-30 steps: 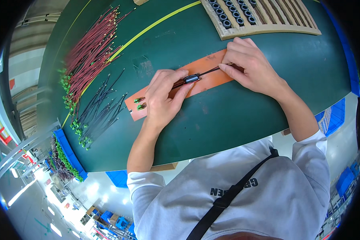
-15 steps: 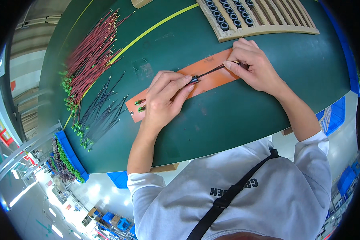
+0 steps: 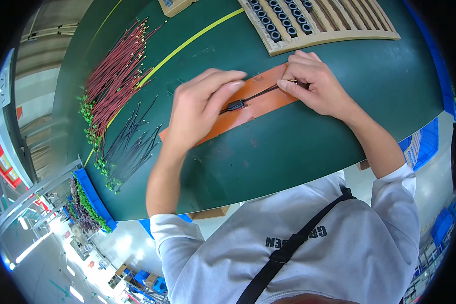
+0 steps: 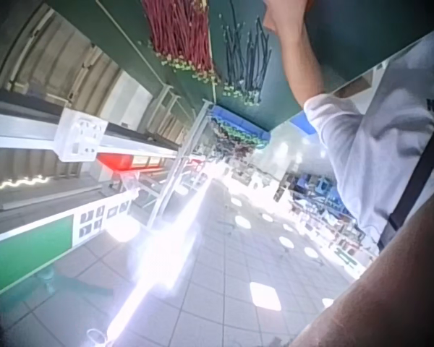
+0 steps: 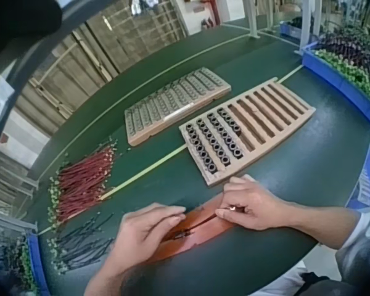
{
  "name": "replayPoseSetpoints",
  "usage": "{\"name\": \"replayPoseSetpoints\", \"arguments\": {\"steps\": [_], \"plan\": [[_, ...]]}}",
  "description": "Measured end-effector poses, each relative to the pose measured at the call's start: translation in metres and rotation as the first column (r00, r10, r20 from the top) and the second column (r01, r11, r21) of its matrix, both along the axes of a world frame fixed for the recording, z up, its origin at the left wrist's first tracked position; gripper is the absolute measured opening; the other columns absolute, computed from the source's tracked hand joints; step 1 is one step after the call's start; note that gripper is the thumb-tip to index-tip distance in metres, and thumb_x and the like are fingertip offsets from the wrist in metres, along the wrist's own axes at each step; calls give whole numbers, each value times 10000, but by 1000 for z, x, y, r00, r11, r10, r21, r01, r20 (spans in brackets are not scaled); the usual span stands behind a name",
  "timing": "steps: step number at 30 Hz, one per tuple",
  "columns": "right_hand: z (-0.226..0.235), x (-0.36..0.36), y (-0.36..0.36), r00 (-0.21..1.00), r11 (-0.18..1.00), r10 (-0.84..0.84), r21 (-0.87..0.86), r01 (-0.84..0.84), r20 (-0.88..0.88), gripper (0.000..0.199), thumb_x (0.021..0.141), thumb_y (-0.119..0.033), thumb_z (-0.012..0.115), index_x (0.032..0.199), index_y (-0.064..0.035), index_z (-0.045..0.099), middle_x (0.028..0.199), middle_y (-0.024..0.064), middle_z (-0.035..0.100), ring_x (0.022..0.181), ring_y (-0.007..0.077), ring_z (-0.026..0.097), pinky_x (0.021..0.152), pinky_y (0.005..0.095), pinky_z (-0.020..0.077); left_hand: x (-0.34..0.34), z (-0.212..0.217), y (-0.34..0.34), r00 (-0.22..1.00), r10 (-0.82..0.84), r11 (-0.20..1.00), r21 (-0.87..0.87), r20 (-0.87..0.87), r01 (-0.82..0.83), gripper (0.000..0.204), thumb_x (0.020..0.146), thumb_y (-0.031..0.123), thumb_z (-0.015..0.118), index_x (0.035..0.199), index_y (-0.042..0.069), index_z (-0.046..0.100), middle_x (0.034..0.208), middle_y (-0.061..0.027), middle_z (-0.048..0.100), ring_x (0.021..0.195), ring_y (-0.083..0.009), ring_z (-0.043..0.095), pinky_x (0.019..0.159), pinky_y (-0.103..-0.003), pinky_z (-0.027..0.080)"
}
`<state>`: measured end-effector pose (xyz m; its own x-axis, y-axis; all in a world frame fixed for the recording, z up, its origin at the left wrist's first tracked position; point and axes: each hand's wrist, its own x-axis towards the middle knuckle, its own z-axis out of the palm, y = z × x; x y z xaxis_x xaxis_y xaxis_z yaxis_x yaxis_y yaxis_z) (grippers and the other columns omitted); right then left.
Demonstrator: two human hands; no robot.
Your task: The person assembles wire harnesses by inserting red and black wires into green plastic connectors and securing them with a black heat shrink tube. They use a small metal tool to manipulate the wires and connectors on a green workbench, placing the finished units into a wooden rack.
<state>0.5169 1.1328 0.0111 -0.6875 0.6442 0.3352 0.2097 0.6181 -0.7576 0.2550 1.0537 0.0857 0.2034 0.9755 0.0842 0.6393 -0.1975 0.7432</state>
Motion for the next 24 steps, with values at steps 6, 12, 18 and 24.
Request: {"name": "replayPoseSetpoints", "arguments": {"steps": [6,12,18,24], "plan": [[-1,1,2,999,1000,-2,-27,1,-35,214,953,-190,699,800,-71,609,721,33,499,752,230,512,789,374,382,23,-4,46,961,-266,836,-480,70,267,223,957,127,709,1123,-17,752,968,-122,782,842,-166,719,783,-302,564],[0,-3,0,998,998,0,-55,-3,-61,212,938,-183,709,790,-67,610,690,38,480,724,237,507,772,378,389,24,-15,46,981,-126,773,-604,150,192,130,950,80,714,1007,-18,777,823,-70,744,754,-102,654,686,-274,527],[1,1,-1,996,983,-55,-178,40,-77,217,917,-179,749,772,-66,633,662,31,475,682,219,503,772,362,393,28,-27,41,969,-16,799,-580,246,160,127,972,98,710,979,-12,773,816,-47,731,724,-93,626,643,-262,502],[2,-3,4,983,977,-134,-181,110,-125,246,881,-233,812,783,-42,691,645,29,493,643,202,507,692,361,411,20,-19,48,885,51,726,-626,462,285,163,1023,137,657,1011,-4,737,836,-26,717,709,-70,581,605,-240,456]]}}
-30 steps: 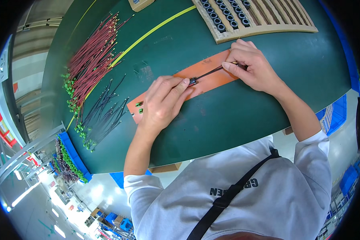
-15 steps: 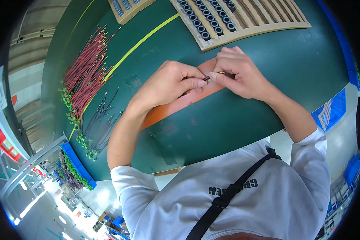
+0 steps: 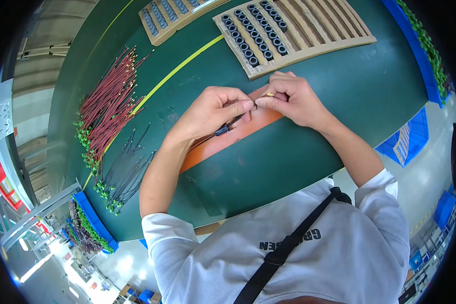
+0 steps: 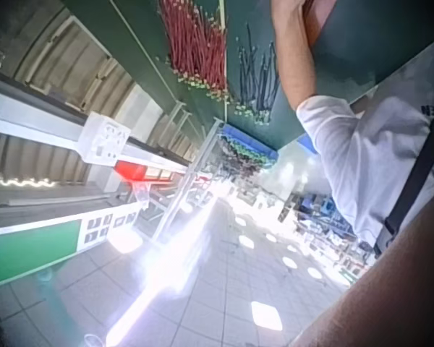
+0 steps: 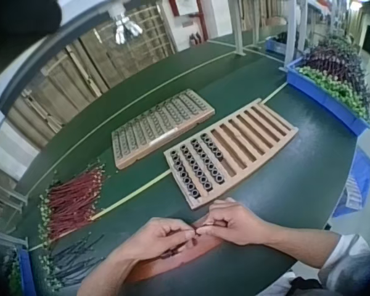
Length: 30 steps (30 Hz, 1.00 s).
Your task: The person assembles wire harnesses by inserting red and black wires into green plastic connectors and securing them with a black heat shrink tube. They use a small metal tool to manipulate the wires and connectors on a green workbench, placing the finished units into a wooden rack.
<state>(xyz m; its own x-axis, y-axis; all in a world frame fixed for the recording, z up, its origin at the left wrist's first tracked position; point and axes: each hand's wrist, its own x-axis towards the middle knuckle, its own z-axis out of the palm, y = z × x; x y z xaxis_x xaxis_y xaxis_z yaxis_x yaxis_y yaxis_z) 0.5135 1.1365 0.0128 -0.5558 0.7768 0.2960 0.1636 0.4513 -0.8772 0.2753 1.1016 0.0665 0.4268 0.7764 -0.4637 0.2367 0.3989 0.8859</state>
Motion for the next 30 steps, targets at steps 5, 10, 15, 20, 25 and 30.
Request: {"name": "replayPoseSetpoints", "arguments": {"steps": [5,10,15,20,25,30], "plan": [[-2,-5,0,999,999,-43,-1,43,-8,301,849,-265,846,766,-16,697,630,54,549,583,201,518,564,357,410,2,3,-3,997,27,993,117,-71,-18,184,1032,169,650,1023,8,738,830,-27,711,656,-55,502,570,-229,402],[-8,-24,-6,983,980,-178,-98,173,-49,340,849,-283,843,744,4,694,630,102,626,565,201,568,549,363,444,-1,-4,-2,998,30,992,125,-49,-23,223,1040,210,645,981,16,737,816,-6,712,644,-50,512,567,-242,436],[0,-21,-6,987,984,-157,-78,159,37,348,883,-281,808,728,-4,666,656,99,639,608,242,592,601,376,463,3,-6,-3,985,24,985,172,-169,6,200,1030,191,646,971,23,737,800,-17,727,658,-69,545,591,-276,459],[-7,-18,-15,980,980,-181,97,173,85,319,943,-279,736,758,-53,607,719,66,591,722,260,585,773,386,429,9,-7,-2,967,-47,934,331,-251,132,203,1033,175,623,926,26,709,766,-40,733,686,-118,604,634,-323,491],[-6,-16,-17,981,984,-173,60,167,91,300,966,-268,703,773,-66,593,730,56,571,746,259,580,784,393,405,11,-5,-1,968,-54,975,196,-247,105,218,1060,166,596,960,7,706,771,1,677,659,-87,547,596,-273,461],[-7,-15,-13,984,980,-150,147,134,100,297,967,-249,700,764,-65,586,720,54,563,727,257,563,767,388,402,12,-10,-7,928,-78,960,224,-364,168,228,1076,191,575,963,25,683,750,12,648,656,-61,531,585,-250,441]]}}
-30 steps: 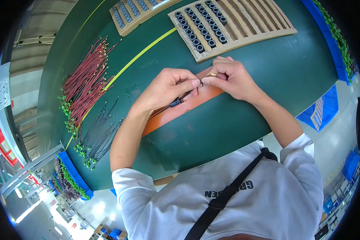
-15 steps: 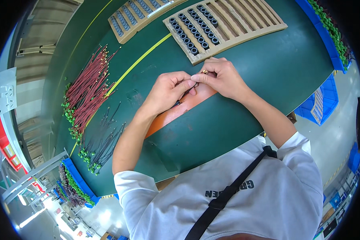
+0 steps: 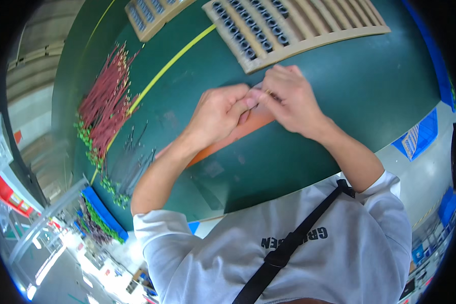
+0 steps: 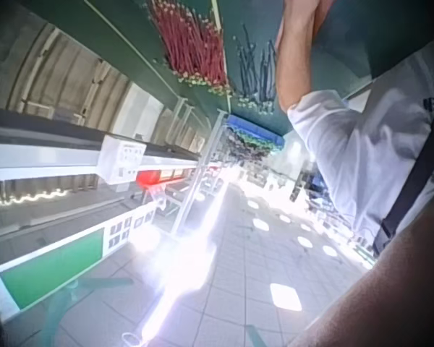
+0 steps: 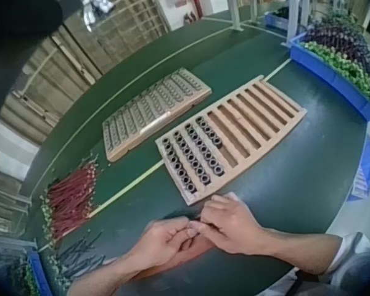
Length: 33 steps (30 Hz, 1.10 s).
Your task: The person assembles wire harnesses by inserting red and black wires into green plastic connectors and securing them with a black heat shrink tube. They use a small metal tool to manipulate the wires and connectors on a green workbench, placing the finished units into a wooden rack.
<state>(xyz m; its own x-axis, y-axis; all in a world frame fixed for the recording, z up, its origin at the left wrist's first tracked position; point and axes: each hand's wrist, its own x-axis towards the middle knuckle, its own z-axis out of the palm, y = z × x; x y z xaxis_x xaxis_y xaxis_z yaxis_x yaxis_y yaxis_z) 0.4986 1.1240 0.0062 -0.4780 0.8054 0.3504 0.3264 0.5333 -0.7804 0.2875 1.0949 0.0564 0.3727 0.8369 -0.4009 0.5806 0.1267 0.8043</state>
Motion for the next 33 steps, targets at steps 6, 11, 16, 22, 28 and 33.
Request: {"name": "replayPoseSetpoints", "arguments": {"steps": [6,11,16,22,28,33], "plan": [[2,-2,0,999,996,-41,-87,38,-32,299,941,-263,748,760,-61,620,655,32,498,668,220,509,727,355,382,-18,12,-11,974,146,883,421,171,-206,209,1044,139,580,1137,1,708,941,-66,682,825,-139,614,742,-300,522],[5,-5,0,997,997,-73,-39,73,-14,292,922,-250,782,750,-56,648,639,9,477,648,176,476,717,339,374,-32,1,-75,972,230,794,588,-52,-156,423,764,66,865,1161,11,728,1068,-104,692,973,-251,670,843,-353,555],[7,-7,-5,996,997,-59,43,62,-73,255,914,-225,797,775,-50,674,615,-12,477,611,135,457,695,316,381,-31,-26,-89,952,306,672,711,-14,-206,274,826,30,811,1092,7,748,1029,-107,693,953,-249,672,810,-348,563],[23,-21,-25,946,884,-120,-467,-36,-301,184,948,-187,776,915,-10,739,718,-38,602,657,34,500,586,233,404,-33,-29,-95,948,307,635,725,83,-269,279,866,37,791,1128,-18,711,1075,-141,721,952,-251,706,830,-341,574],[28,-40,-36,884,846,-67,-496,-195,-462,211,1014,-180,698,1006,22,758,758,-9,614,672,50,546,594,217,437,-35,-31,-97,926,329,691,621,185,-369,279,902,43,774,1161,-24,694,1066,-139,731,927,-225,724,823,-325,579],[35,-40,-34,887,760,-147,-624,-182,-437,258,1043,-237,658,1033,4,750,757,-7,619,659,48,546,591,211,456,-33,-29,-96,945,300,672,673,132,-308,301,907,24,765,1200,-15,710,1045,-128,735,921,-200,716,808,-303,570]]}}
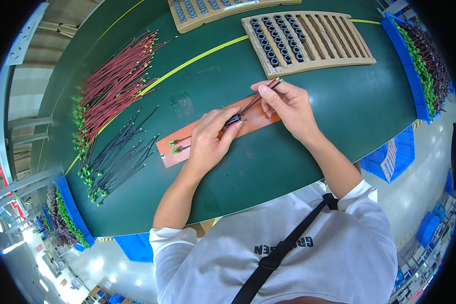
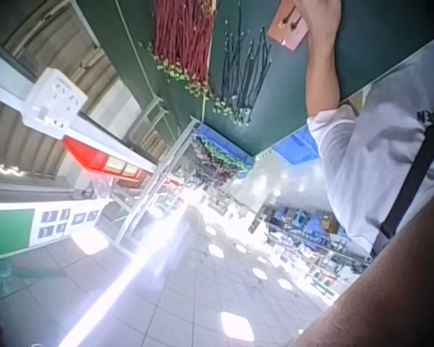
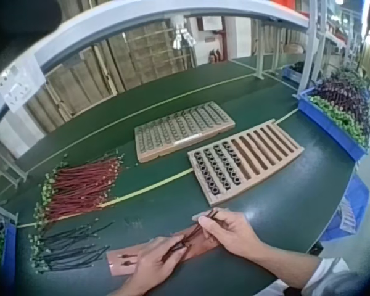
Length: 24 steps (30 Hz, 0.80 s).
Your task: The person assembles wire harnesses by inserting red and black wires into green plastic connectors and securing them with a black heat shrink tube. They use a small metal tool to manipulate the wires and connectors on a green workbench, placing the finished units into a wooden rack.
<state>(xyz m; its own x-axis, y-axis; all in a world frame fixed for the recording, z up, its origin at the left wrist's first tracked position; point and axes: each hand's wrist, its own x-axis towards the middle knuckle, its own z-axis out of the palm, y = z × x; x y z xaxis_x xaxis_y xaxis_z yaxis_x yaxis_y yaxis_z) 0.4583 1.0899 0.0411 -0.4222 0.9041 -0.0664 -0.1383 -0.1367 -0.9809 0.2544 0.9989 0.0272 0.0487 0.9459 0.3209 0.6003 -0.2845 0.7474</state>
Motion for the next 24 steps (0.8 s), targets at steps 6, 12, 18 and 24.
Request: {"name": "replayPoseSetpoints", "arguments": {"steps": [6,12,18,24], "plan": [[-7,4,3,995,973,-6,-232,-17,-98,328,1057,-287,631,944,8,719,761,0,641,636,47,568,551,211,465,2,1,0,998,13,999,44,55,-16,331,900,4,762,1229,-12,726,1046,-134,744,907,-201,714,795,-297,565],[-6,6,5,992,960,0,-278,-34,-124,359,1062,-317,619,922,2,710,765,9,644,622,48,562,534,211,455,2,2,0,999,1,999,51,44,-4,338,879,-13,765,1212,-46,713,1050,-157,754,931,-255,729,818,-339,577],[-15,9,5,996,996,0,-93,-9,-91,334,1067,-271,610,918,2,732,811,18,665,628,56,560,556,217,463,0,16,2,990,11,986,-166,138,12,359,920,74,756,1267,-3,700,1015,-99,697,864,-217,678,791,-303,541],[-6,7,-2,992,939,69,343,-30,-103,228,1058,-147,594,1038,-3,768,958,54,754,708,83,615,625,228,495,-8,16,3,960,-37,959,-260,278,112,325,961,139,719,1257,7,691,1023,-87,682,899,-208,658,846,-319,520]]}}
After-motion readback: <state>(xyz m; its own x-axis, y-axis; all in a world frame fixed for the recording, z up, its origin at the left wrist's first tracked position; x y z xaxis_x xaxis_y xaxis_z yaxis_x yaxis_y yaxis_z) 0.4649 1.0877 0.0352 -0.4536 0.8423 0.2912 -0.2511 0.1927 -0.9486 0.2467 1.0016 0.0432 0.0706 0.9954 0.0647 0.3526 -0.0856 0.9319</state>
